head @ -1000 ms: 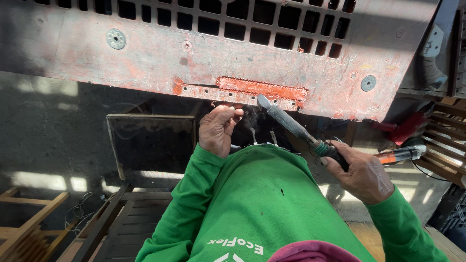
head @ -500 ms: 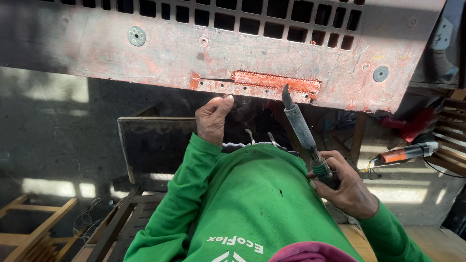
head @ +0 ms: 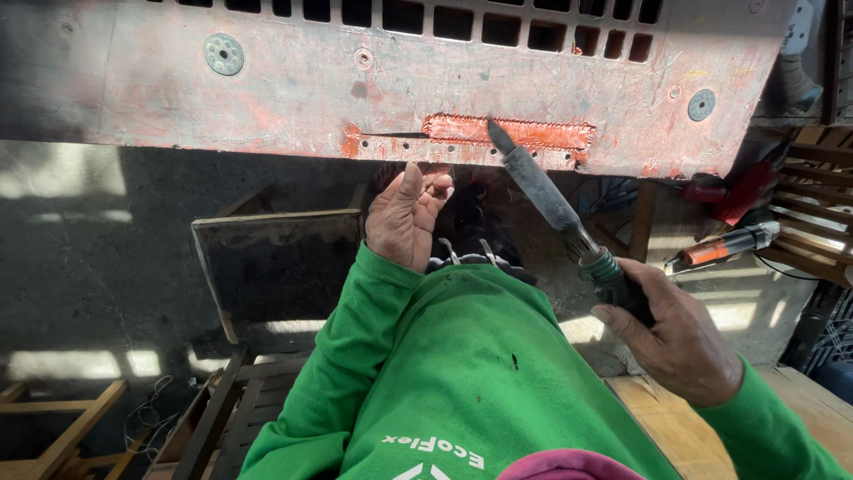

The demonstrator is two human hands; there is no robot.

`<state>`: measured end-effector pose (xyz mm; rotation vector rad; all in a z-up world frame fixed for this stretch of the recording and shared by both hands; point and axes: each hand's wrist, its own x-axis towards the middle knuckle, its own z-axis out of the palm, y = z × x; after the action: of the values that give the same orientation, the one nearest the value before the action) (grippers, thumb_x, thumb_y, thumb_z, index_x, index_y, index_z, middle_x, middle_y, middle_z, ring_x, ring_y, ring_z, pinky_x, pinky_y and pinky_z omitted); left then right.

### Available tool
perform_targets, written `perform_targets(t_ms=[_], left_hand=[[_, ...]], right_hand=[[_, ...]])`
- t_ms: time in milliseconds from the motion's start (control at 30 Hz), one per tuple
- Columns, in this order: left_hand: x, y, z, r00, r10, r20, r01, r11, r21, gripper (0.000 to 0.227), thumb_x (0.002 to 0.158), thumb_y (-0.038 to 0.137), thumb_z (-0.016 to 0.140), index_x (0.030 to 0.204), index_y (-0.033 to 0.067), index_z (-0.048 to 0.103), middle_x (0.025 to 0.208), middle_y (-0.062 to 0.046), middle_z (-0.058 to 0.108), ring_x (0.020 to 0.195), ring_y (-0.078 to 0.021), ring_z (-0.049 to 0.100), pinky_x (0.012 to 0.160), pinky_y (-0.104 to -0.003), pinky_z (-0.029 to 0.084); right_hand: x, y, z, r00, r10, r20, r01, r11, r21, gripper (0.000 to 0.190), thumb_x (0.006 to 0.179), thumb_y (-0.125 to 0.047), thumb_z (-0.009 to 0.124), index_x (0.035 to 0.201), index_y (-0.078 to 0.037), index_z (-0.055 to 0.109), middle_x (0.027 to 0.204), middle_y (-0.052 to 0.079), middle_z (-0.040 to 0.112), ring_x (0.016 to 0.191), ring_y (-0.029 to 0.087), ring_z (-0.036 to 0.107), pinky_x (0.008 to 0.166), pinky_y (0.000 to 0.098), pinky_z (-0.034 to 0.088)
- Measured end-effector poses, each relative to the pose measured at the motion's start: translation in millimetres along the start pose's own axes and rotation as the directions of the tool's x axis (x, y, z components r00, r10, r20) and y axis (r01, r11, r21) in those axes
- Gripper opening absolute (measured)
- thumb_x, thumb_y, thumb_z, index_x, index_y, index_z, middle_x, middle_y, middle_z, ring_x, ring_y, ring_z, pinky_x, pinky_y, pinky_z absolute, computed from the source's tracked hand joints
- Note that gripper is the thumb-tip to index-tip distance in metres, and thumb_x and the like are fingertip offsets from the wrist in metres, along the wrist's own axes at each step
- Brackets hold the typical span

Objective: The person uses a soldering iron to apply solder along a seam on a perforated metal panel. They repeatedly heat the seam, add solder, and wipe the area with a cloth. The person also briefly heats a small metal strip on a nearby workbench.

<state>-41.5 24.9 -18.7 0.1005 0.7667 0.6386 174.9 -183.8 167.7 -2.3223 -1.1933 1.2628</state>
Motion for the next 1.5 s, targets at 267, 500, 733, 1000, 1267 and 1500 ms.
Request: perform_targets(t_ms=[267, 500, 733, 1000, 1267, 1500], left_hand=[[2.7, 3.0, -5.1, 0.999, 0.020, 0.041, -0.015, 0.994, -0.110, 0.035, 0.103, 0.032, 0.066, 0.104, -0.0032, 0.067, 0.105, -0.016, 0.068, 0.099, -0.0254, 0.067, 0.096, -0.040, 0.055], [7.0, 9.6, 0.4, 0.999, -0.007, -0.038, 0.002, 0.991, -0.136, 0.060, 0.090, 0.049, 0.075, 0.106, -0.0059, 0.056, 0.110, -0.014, 0.059, 0.102, -0.0266, 0.060, 0.097, -0.042, 0.054], [8.7, 16.2, -0.1, 0.998, -0.056, -0.043, 0.051, 0.994, -0.096, 0.075, 0.086, 0.056, 0.076, 0.113, -0.0105, 0.054, 0.114, -0.019, 0.057, 0.102, -0.0257, 0.059, 0.100, -0.041, 0.053], [12.0, 22.9, -2.7, 0.993, -0.121, 0.007, 0.121, 0.988, -0.096, 0.070, 0.085, 0.057, 0.073, 0.111, -0.0070, 0.061, 0.112, -0.017, 0.062, 0.104, -0.0254, 0.061, 0.099, -0.039, 0.054], [9.6, 30.5, -2.3, 0.989, -0.143, 0.039, 0.144, 0.989, -0.023, 0.076, 0.088, 0.064, 0.068, 0.114, -0.0080, 0.061, 0.113, -0.016, 0.065, 0.105, -0.0255, 0.061, 0.101, -0.040, 0.051], [9.7, 30.3, -5.8, 0.981, -0.187, 0.046, 0.187, 0.982, 0.007, 0.083, 0.087, 0.068, 0.065, 0.113, -0.0108, 0.061, 0.117, -0.018, 0.065, 0.110, -0.0245, 0.063, 0.105, -0.038, 0.052]], right_hand=[[24.0, -45.2, -24.0, 0.996, -0.090, 0.014, 0.088, 0.913, -0.398, 0.063, 0.086, -0.026, 0.069, 0.142, -0.005, 0.050, 0.107, 0.018, 0.066, 0.074, 0.036, 0.070, 0.061, 0.0469, 0.057], [39.4, -60.2, -38.9, 0.992, -0.009, 0.129, 0.087, 0.784, -0.614, 0.078, 0.088, -0.036, 0.071, 0.156, -0.013, 0.041, 0.097, 0.010, 0.062, 0.057, 0.027, 0.065, 0.051, 0.0414, 0.057], [52.4, -72.8, -39.5, 0.967, 0.170, 0.191, 0.014, 0.711, -0.703, 0.081, 0.091, -0.043, 0.065, 0.163, -0.022, 0.033, 0.096, 0.005, 0.057, 0.054, 0.021, 0.064, 0.049, 0.0362, 0.059], [48.7, -75.3, -25.4, 0.988, 0.055, 0.145, 0.048, 0.781, -0.623, 0.081, 0.089, -0.036, 0.069, 0.162, -0.018, 0.037, 0.088, 0.007, 0.057, 0.055, 0.024, 0.063, 0.050, 0.0403, 0.059], [41.7, -92.6, -16.1, 0.998, 0.005, 0.065, 0.037, 0.774, -0.632, 0.079, 0.088, -0.035, 0.070, 0.159, -0.015, 0.042, 0.087, 0.008, 0.057, 0.057, 0.027, 0.064, 0.048, 0.0440, 0.057], [42.8, -93.5, -15.9, 0.997, -0.004, 0.076, 0.054, 0.745, -0.665, 0.080, 0.088, -0.036, 0.070, 0.159, -0.013, 0.041, 0.086, 0.008, 0.055, 0.055, 0.025, 0.062, 0.047, 0.0422, 0.057]])
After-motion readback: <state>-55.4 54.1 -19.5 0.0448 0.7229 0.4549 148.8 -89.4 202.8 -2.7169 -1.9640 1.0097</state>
